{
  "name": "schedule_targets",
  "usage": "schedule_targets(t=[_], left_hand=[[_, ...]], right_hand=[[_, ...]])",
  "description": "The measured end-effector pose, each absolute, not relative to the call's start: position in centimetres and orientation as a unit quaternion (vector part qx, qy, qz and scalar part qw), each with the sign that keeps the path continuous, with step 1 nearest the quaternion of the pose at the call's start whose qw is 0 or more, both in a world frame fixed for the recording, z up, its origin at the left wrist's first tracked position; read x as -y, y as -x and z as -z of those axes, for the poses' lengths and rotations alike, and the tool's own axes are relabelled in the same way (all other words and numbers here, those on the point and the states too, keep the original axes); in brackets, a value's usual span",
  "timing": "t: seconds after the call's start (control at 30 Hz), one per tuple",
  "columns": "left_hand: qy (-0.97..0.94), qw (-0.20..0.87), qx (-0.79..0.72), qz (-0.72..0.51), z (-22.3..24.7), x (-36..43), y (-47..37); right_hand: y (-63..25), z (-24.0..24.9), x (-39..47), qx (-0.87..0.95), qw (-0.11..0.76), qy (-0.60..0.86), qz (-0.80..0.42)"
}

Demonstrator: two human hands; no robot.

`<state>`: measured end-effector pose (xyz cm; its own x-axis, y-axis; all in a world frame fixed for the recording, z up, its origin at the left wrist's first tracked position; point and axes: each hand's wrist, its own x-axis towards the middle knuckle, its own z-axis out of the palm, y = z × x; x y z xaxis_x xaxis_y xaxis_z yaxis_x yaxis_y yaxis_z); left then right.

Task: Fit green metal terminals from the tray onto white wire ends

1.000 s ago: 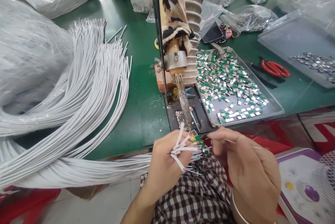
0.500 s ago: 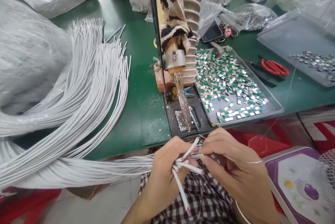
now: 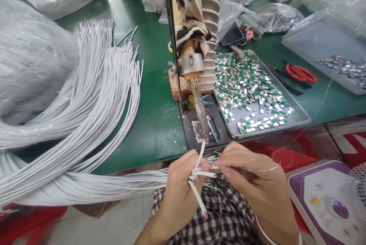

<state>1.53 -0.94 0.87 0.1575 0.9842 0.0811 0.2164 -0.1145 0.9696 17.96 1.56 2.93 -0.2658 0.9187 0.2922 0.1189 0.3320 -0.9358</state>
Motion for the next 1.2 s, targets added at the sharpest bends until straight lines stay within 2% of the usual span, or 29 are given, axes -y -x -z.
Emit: schedule_targets(t=[0.23,0.47,0.53,0.63,0.73,0.87,1.03,1.1,1.2], left_hand=[[-0.616,0.436,-0.500,-0.425,-0.8,0.6,-1.4],[-0.599,0.418,-0.471,-0.495,0.1,1.0,-1.3],[-0.582,0.421,-0.479,-0.504,0.3,1.0,-1.0],[-0.554,0.429,-0.490,-0.518,0.4,1.0,-0.6],[-0.548,0.431,-0.496,-0.518,0.5,1.0,-0.5],[-0.537,0.416,-0.510,-0.528,0.3,0.9,-0.7],[-0.526,0.429,-0.513,-0.526,0.0,0.7,-0.9],[-0.526,0.434,-0.506,-0.528,-0.2,0.6,-0.9],[-0.534,0.418,-0.516,-0.523,-0.4,0.5,-0.9]], right_hand=[[-18.0,-2.7,-1.6,0.665,0.438,0.407,-0.448],[-18.8,-3.7,-2.4,0.711,0.317,0.426,-0.461],[-19.6,-3.4,-3.5,0.735,0.306,0.469,-0.382],[-20.7,-2.0,-6.2,0.729,0.296,0.599,-0.149],[-21.2,-0.6,-9.0,0.722,0.261,0.632,-0.103],[-21.3,-0.2,-10.4,0.715,0.291,0.623,-0.127],[-20.7,-1.0,-8.3,0.691,0.373,0.597,-0.163],[-20.0,-1.4,-6.9,0.667,0.412,0.585,-0.206],[-18.7,-1.9,-4.8,0.587,0.476,0.561,-0.339]])
